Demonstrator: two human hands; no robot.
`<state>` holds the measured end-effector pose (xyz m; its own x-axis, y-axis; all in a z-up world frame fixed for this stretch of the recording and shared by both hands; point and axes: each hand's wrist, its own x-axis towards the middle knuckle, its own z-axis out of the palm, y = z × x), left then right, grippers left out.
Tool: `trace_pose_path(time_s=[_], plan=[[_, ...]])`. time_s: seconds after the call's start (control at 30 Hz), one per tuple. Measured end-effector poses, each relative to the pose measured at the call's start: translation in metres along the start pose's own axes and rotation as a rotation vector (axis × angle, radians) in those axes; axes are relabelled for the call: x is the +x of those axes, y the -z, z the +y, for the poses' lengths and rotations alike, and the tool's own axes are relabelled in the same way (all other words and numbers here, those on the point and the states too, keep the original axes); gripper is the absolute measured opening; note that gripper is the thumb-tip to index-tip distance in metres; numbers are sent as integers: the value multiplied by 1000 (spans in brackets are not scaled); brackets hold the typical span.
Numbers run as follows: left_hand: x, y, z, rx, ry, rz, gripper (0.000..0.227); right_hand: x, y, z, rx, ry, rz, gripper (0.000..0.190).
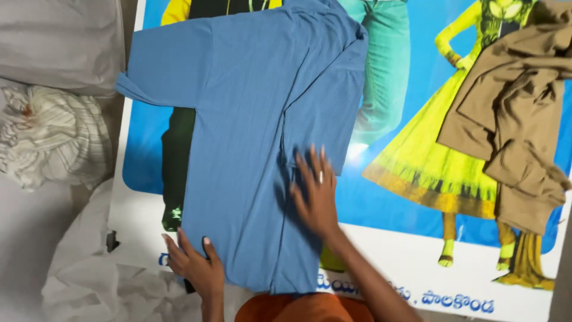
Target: The person lays a blue short-sleeve shirt face-down on a printed folding board, folds the sleeves and sides inward, folds the shirt into a compact rectangle, and smooths it with their hands. They then place the folded shirt into a clear plastic bag, fold the bag over the shirt, and set the wrapped shirt aside.
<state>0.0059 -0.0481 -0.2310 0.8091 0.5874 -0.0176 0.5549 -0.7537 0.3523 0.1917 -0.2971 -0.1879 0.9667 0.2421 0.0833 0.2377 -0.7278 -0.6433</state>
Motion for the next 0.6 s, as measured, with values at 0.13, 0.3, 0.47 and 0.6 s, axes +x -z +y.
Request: trace_pose_path(time_s=[0.13,0.3,0.47,0.6], plan=[[29,31,-30,184,34,-20,68,-131,-18,-26,-33,-423,106,60],[44,52,-69,64,158,-373,40,-188,-10,-54,-137,-699,97,49],[48,50,-104,-83,-100,-554,33,-230,-46,-45,-230,-747,-31,34],[57,57,-105,-70,-61,-642,35,-246,-39,-24,-252,-766,134,36]])
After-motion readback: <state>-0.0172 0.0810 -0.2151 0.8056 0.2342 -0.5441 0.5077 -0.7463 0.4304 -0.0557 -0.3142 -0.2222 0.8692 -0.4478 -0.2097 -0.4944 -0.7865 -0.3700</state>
